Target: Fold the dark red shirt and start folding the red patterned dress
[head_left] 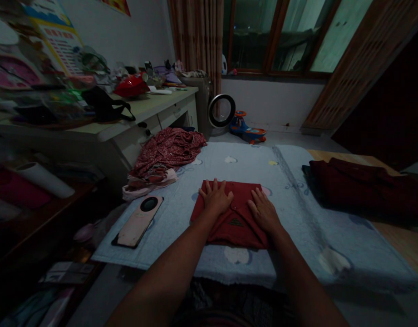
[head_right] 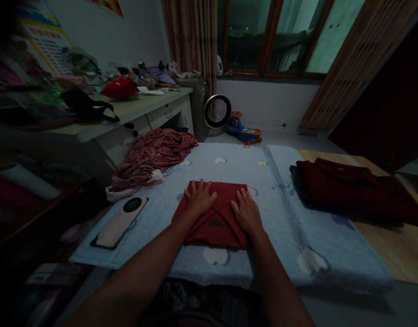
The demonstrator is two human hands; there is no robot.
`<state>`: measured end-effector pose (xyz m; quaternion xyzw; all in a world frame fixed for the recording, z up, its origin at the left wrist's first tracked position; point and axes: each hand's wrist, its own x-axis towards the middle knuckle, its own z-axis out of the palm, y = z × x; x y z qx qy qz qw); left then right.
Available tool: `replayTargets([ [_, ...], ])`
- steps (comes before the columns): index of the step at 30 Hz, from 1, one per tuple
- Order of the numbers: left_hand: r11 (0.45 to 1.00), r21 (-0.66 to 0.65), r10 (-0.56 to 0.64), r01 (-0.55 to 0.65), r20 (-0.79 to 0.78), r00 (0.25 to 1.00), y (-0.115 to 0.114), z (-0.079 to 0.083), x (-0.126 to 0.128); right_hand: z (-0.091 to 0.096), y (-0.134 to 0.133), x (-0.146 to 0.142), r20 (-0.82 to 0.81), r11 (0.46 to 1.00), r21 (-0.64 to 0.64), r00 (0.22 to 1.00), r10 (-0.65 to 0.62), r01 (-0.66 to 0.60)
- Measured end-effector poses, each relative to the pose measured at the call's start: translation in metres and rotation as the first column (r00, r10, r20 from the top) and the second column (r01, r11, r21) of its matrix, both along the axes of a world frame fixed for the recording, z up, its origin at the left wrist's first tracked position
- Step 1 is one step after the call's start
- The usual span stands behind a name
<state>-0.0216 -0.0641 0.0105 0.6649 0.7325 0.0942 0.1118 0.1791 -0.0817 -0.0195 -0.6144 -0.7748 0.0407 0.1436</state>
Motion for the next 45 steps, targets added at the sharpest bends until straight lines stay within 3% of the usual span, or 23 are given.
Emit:
replayTargets([
  [10, 1.0, 0.021, 0.014, -0.014, -0.013, 1.0, -0.001, 0.001, 0.002, 0.001, -0.012, 0.01, -0.028, 0.999, 0.047, 1.0, 0.012, -0.01],
  [16, 0.999, 0.042, 0.013, -0.013, -0.019, 1.0, -0.002, -0.001, 0.003, 0.027, -0.005, 0.005, -0.038, 0.991, 0.08, 0.994, -0.104, 0.106],
  [20, 0.998, 0.065, 0.011, -0.01, -0.016, 1.0, -0.002, -0.003, 0.002, 0.039, 0.007, -0.021, -0.076, 0.99, 0.13, 0.996, -0.036, 0.045],
  [24, 0.998, 0.056, 0.016, -0.014, -0.026, 1.0, -0.002, -0.004, 0.002, 0.031, 0.008, -0.046, -0.02, 0.996, 0.058, 0.998, 0.062, -0.061],
  [29, 0.999, 0.047, 0.016, -0.015, -0.021, 1.0, -0.001, -0.005, 0.002, 0.019, 0.005, -0.05, 0.034, 0.999, 0.002, 0.998, 0.045, -0.046],
  [35, 0.996, 0.085, 0.009, -0.007, -0.02, 1.0, 0.0, -0.008, 0.001, 0.019, 0.006, -0.049, 0.067, 0.999, 0.002, 0.997, -0.042, 0.042],
  [45, 0.995, 0.102, 0.015, -0.011, -0.032, 0.999, -0.001, -0.009, 0.001, 0.024, 0.006, -0.05, 0.087, 0.972, -0.116, 0.976, -0.197, 0.207],
])
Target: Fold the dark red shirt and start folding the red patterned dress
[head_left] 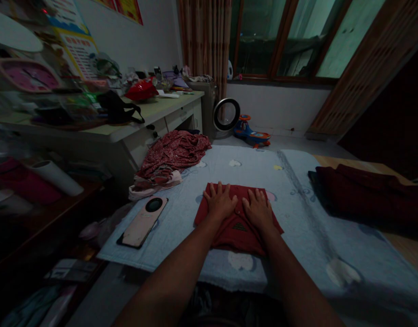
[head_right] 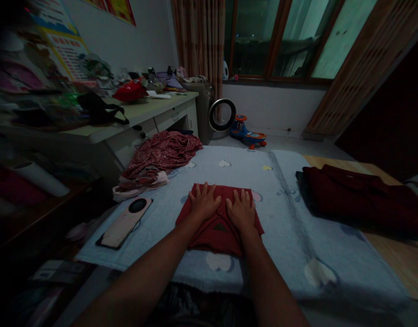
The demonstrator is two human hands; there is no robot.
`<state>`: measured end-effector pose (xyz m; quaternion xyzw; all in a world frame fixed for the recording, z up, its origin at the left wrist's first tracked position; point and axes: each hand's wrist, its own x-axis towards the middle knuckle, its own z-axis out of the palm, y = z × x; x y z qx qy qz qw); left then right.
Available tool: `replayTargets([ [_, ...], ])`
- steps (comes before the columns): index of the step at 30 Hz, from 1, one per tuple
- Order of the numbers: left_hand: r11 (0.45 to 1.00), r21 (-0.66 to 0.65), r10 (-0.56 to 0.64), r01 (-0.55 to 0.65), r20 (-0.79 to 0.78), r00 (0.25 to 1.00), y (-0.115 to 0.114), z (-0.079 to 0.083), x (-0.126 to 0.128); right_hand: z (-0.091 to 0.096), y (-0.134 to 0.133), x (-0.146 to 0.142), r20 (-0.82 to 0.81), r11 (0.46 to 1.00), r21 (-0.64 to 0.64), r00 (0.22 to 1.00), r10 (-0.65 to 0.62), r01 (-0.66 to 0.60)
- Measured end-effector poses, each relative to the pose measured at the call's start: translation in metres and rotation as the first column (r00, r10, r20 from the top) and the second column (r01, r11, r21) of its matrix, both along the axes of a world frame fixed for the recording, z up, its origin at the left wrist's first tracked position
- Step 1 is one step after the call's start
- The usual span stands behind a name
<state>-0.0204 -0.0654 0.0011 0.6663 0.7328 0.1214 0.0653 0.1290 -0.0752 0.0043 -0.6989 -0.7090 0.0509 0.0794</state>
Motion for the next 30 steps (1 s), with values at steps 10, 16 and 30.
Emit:
replayTargets([
  [10, 0.999, 0.043, -0.01, 0.01, -0.011, 1.0, -0.002, 0.0, -0.001, 0.019, 0.016, 0.003, -0.003, 0.997, -0.072, 0.999, -0.04, 0.04],
  [16, 0.993, 0.115, -0.014, 0.017, -0.028, 1.0, -0.004, 0.001, 0.0, 0.004, 0.007, -0.003, -0.028, 0.989, 0.027, 0.989, 0.144, -0.143],
  [30, 0.933, 0.163, -0.312, 0.321, -0.077, 0.947, 0.0, -0.003, -0.003, -0.006, 0.009, 0.001, -0.044, 0.987, 0.081, 0.989, 0.142, -0.138],
])
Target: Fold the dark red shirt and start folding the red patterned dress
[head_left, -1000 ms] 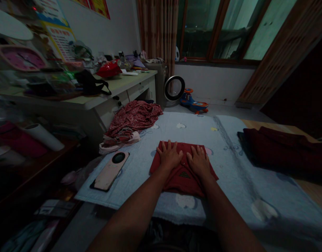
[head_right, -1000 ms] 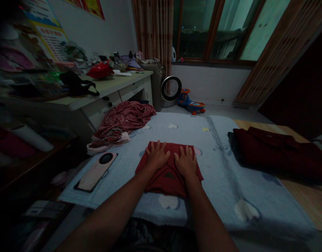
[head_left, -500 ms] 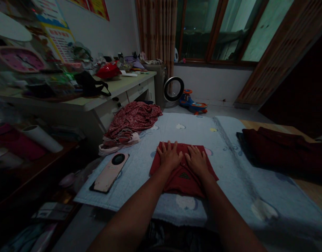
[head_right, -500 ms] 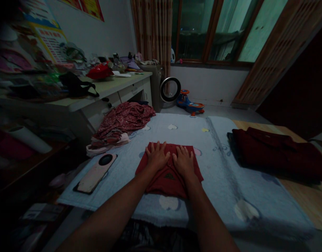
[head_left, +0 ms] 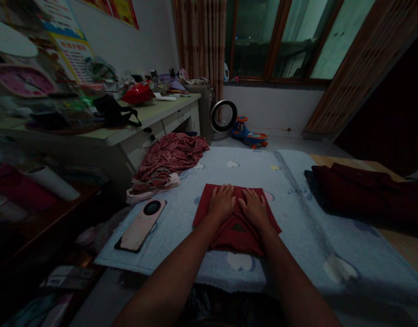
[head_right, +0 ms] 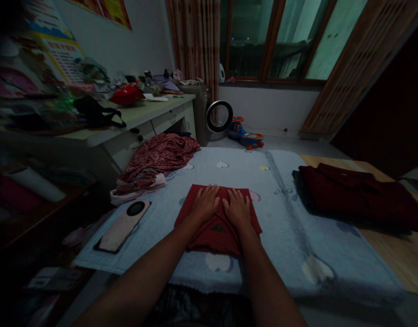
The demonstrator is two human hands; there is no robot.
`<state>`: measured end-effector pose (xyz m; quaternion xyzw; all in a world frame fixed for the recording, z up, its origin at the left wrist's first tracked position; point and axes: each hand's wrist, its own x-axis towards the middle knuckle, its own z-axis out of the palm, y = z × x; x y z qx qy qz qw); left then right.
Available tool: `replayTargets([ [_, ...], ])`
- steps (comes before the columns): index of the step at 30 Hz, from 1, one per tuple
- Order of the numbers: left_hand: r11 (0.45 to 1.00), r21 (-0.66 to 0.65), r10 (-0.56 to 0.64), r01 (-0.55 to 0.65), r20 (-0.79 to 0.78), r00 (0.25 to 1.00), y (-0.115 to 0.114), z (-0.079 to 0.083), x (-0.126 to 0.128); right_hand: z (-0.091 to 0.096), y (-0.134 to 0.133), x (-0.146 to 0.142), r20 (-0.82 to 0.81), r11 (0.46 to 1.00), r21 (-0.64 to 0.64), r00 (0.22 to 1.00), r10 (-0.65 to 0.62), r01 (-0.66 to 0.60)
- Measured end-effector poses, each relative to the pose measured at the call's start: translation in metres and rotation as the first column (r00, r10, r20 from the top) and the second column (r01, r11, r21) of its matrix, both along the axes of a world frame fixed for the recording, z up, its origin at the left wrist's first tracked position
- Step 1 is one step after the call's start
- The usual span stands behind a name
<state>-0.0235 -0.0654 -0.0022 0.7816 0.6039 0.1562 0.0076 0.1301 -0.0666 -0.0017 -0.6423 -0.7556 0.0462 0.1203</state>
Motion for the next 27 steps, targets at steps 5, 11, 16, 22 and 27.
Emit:
replayTargets([
  [5, 0.997, -0.025, 0.075, -0.075, -0.015, 0.997, 0.001, -0.001, 0.002, 0.0, 0.0, 0.001, -0.021, 1.0, 0.011, 1.0, 0.004, -0.003],
  [11, 0.974, -0.037, 0.225, -0.225, -0.028, 0.974, -0.001, 0.001, 0.004, -0.003, 0.001, 0.001, -0.016, 1.0, 0.001, 1.0, 0.003, -0.003],
  [16, 0.944, -0.141, 0.296, -0.298, -0.037, 0.955, -0.002, 0.005, 0.005, -0.001, 0.001, 0.001, -0.024, 1.0, -0.007, 1.0, 0.002, -0.002],
  [22, 0.943, -0.148, 0.299, -0.298, -0.012, 0.954, -0.003, 0.007, 0.004, 0.001, -0.003, 0.004, -0.006, 0.999, -0.033, 1.0, 0.011, -0.011],
  [27, 0.946, -0.135, 0.3, -0.296, 0.005, 0.954, -0.002, 0.005, 0.004, 0.005, -0.01, 0.01, 0.031, 0.996, -0.087, 0.999, -0.015, 0.017],
])
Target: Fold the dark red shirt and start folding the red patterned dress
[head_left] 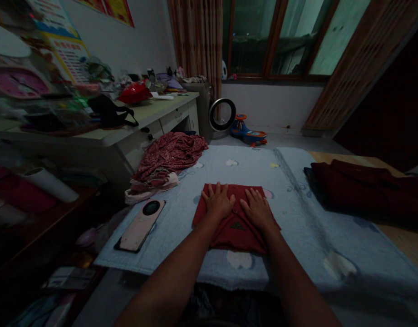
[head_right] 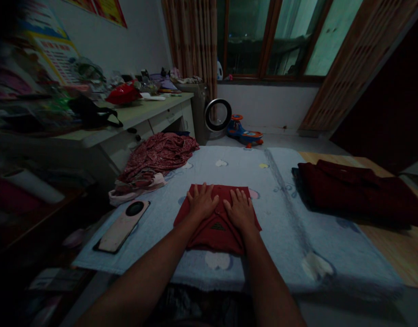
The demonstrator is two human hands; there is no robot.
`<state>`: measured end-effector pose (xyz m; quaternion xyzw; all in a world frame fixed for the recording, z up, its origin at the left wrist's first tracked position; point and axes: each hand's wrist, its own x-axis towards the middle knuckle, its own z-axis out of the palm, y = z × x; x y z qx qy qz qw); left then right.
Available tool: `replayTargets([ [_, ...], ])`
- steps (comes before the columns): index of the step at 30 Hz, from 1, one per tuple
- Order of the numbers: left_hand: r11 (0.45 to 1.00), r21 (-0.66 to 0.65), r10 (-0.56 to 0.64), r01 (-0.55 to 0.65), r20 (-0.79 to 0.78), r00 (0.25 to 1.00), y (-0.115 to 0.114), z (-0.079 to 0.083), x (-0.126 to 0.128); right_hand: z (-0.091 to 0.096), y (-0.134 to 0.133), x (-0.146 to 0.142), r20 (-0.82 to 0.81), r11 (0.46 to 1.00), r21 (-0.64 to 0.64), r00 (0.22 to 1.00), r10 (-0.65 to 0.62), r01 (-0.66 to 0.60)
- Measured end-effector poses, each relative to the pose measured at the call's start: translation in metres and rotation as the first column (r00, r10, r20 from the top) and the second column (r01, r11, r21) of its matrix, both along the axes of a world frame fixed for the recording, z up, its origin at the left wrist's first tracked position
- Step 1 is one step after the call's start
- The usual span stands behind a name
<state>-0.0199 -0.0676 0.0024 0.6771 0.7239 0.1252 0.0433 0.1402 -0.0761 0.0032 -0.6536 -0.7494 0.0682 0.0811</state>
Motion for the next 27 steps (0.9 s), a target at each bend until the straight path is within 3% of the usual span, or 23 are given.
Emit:
replayTargets([
  [10, 1.0, 0.013, -0.003, 0.003, -0.007, 1.0, 0.0, -0.001, 0.0, -0.002, -0.013, 0.01, 0.009, 0.996, -0.004, 0.995, -0.094, 0.094],
  [22, 1.0, -0.003, -0.01, 0.01, 0.011, 1.0, -0.001, 0.003, 0.0, -0.005, -0.021, 0.032, 0.048, 0.996, -0.047, 0.996, -0.073, 0.075],
  [27, 1.0, 0.003, 0.0, 0.0, -0.003, 1.0, -0.001, 0.003, 0.001, 0.002, -0.023, 0.037, 0.078, 0.976, -0.086, 0.978, -0.194, 0.201],
])
